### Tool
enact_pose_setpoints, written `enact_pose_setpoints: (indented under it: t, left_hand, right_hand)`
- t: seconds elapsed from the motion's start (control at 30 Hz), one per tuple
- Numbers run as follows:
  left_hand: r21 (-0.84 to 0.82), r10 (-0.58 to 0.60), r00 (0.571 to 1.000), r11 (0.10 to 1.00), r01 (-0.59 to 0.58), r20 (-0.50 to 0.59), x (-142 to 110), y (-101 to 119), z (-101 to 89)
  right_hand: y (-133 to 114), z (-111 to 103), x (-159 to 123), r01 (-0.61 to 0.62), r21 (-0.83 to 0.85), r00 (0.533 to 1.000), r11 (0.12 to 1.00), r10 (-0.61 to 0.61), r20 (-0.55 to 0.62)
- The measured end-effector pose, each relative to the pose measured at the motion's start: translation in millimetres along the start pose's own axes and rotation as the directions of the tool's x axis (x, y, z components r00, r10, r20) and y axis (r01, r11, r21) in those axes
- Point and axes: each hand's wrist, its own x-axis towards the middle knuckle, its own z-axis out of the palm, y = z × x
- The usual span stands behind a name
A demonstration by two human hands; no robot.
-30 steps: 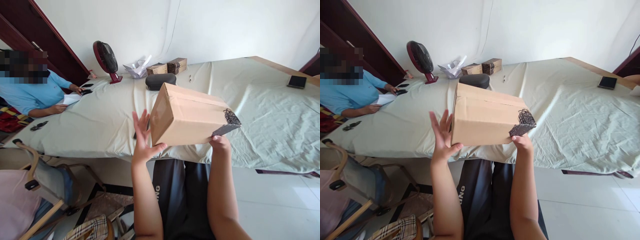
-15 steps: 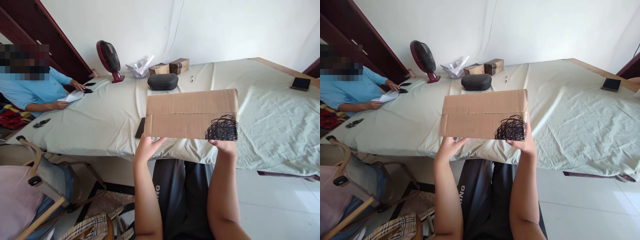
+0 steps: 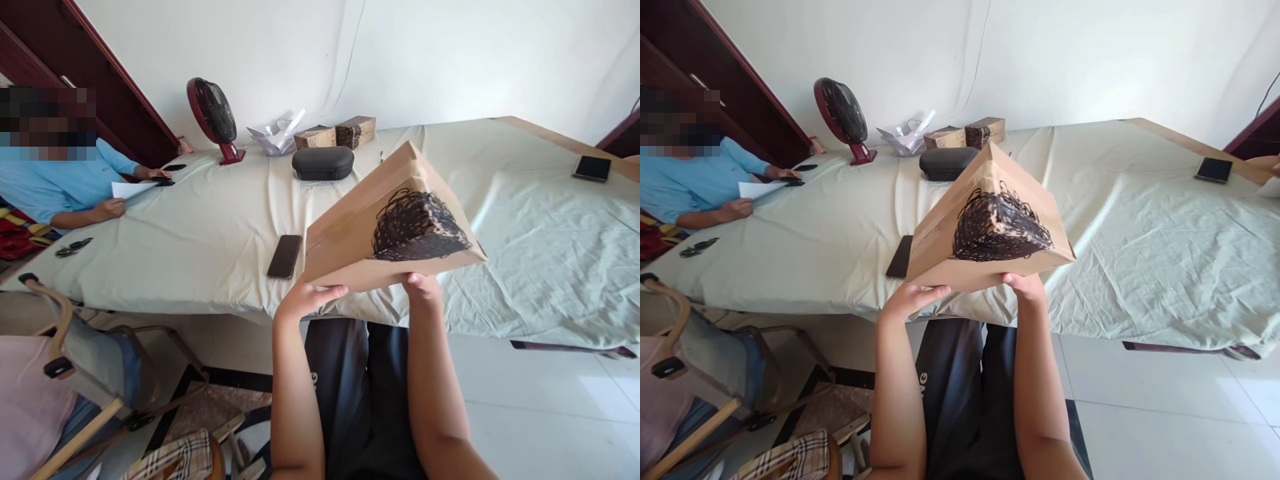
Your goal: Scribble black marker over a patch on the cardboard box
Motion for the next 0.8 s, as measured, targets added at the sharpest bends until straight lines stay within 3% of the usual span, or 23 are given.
enact_pose_setpoints:
  t: [0.07,0.13,0.23,0.3,0.5,0.8]
  left_hand:
    - [-0.096,-0.007,1.0,0.995,0.005,-0.017,0,-8,-5.8]
    - [-0.16,0.067,0.996,0.984,-0.077,-0.065,0,-15,-12.7]
    - [-0.125,0.225,0.972,0.965,-0.231,-0.062,-2,-17,-18.3]
    - [-0.08,0.272,0.962,0.959,-0.273,-0.019,-2,-12,-16.1]
    - [-0.091,0.281,0.958,0.954,-0.285,-0.052,-1,0,-2.0]
    - [-0.048,0.282,0.956,0.957,-0.286,-0.085,-2,2,-3.0]
  right_hand:
    - [0,-3,-1,0.024,-0.002,0.999,1.0,-0.024,-0.023]
    - [-5,-6,0,0.05,-0.013,0.999,0.999,-0.05,-0.021]
    - [-15,-9,1,0.062,-0.032,0.997,0.998,-0.061,0.041]
    - [-21,-9,1,0.065,-0.048,0.995,0.997,-0.061,0.085]
    - [-31,-2,0,0.084,-0.089,0.993,0.993,-0.075,0.095]
    - [-31,-9,0,0.1,-0.16,0.973,0.982,-0.063,0.223]
